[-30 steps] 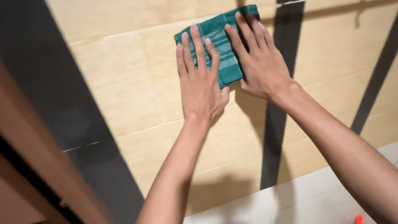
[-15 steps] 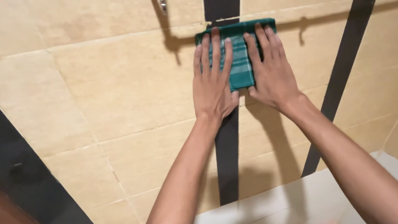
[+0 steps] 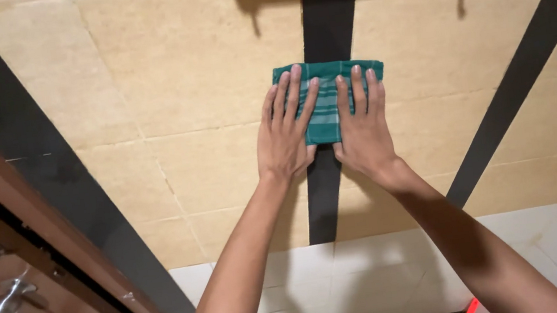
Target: The person wets a green cloth in a sink, then sprays a cleaning solution onto the tiled walls of a bathroom stall. They wipe the sprayed areas with the cloth, moving from the lower wall sections upward along the vertical seams.
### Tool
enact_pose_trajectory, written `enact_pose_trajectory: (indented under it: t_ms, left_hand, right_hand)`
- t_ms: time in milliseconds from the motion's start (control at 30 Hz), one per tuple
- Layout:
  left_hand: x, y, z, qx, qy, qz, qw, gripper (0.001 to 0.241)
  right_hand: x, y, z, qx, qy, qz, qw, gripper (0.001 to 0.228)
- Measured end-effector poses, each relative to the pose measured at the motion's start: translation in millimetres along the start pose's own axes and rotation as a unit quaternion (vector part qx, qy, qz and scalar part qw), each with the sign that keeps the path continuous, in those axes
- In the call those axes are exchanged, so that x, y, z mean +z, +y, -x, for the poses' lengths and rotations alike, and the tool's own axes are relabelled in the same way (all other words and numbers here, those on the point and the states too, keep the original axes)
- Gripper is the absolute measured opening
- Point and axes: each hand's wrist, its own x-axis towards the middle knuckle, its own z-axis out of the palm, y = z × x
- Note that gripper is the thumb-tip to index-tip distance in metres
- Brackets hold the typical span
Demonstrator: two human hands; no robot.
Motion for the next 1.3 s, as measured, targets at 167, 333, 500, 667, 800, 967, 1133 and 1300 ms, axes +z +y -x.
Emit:
enact_pose_trajectory:
  t_ms: [167, 333, 500, 667, 800, 967, 1133, 1300]
  left_hand:
    - [11, -18, 13, -0.016, 0.043, -0.023, 0.999, 0.112]
    - [-7, -42, 14, -0.032, 0.009, -0.003, 0.999, 0.110]
    - [4, -60, 2, -0.022, 0.127, 0.026, 0.991, 0.105]
    - [-16, -45, -35, -0.025, 0.127, 0.036, 0.991, 0.110]
    - [-21, -18, -68, -0.013, 0.157, 0.052, 0.986, 0.113]
    - [-28, 36, -116, 0.006, 0.160, 0.060, 0.985, 0.115]
    - [-20, 104, -163, 0.025, 0.144, 0.078, 0.986, 0.115]
    - [-32, 177, -203, 0.032, 0.098, 0.088, 0.991, 0.119]
  right_hand:
    - [6, -16, -6, -0.019, 0.015, 0.032, 0.999, 0.107]
    - [-17, -40, -32, -0.026, -0.009, -0.009, 1.000, 0.109]
    - [-24, -33, -52, -0.052, 0.045, 0.051, 0.996, 0.101]
    - [-53, -5, -71, -0.034, 0.040, 0.124, 0.991, 0.103]
    - [-76, 28, -76, -0.012, 0.030, 0.074, 0.997, 0.103]
    - [-79, 100, -64, 0.020, 0.041, 0.170, 0.984, 0.101]
    - [-96, 169, -44, 0.029, 0.056, 0.157, 0.986, 0.097]
    - [-113, 243, -22, 0.054, 0.020, 0.208, 0.976, 0.100]
